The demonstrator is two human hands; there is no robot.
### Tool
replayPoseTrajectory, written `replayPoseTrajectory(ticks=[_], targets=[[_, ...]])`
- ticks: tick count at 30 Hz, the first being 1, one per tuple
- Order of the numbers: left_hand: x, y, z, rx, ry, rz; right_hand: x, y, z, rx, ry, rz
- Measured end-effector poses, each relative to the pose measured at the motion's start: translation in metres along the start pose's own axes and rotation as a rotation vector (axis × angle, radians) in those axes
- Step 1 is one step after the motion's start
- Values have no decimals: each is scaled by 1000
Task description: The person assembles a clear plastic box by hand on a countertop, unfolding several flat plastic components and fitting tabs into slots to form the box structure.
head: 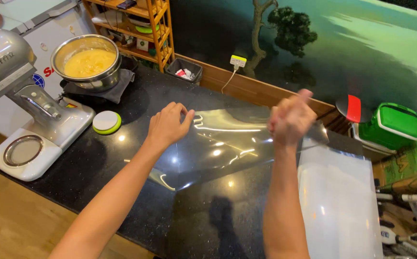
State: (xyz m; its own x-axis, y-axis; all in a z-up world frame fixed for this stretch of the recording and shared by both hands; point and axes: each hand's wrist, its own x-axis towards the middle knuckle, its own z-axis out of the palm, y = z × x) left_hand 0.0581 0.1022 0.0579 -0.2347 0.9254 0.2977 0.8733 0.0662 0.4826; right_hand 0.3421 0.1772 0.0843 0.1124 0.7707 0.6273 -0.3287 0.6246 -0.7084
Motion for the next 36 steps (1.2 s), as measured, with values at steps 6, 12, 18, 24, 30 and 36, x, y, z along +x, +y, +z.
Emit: replayPoseTrajectory(ticks=[6,12,18,24,30,36], targets=[[2,-4,-4,-74,92,-3,49,-14,14,206,399,-624],[6,-4,-16,-127,143,-57,198,219,106,-987,-71,-194],[6,-15,-17,-166,181,-95,197,190,112,-375,-170,-240],[2,-12,-26,-149,102,-161,189,113,7,-490,-138,-94],[11,-32,-17,-230,298,49,135,38,-98,-888,-154,-16],[14,-49,-22,-205,315,92,89,77,-198,-963,-233,357]])
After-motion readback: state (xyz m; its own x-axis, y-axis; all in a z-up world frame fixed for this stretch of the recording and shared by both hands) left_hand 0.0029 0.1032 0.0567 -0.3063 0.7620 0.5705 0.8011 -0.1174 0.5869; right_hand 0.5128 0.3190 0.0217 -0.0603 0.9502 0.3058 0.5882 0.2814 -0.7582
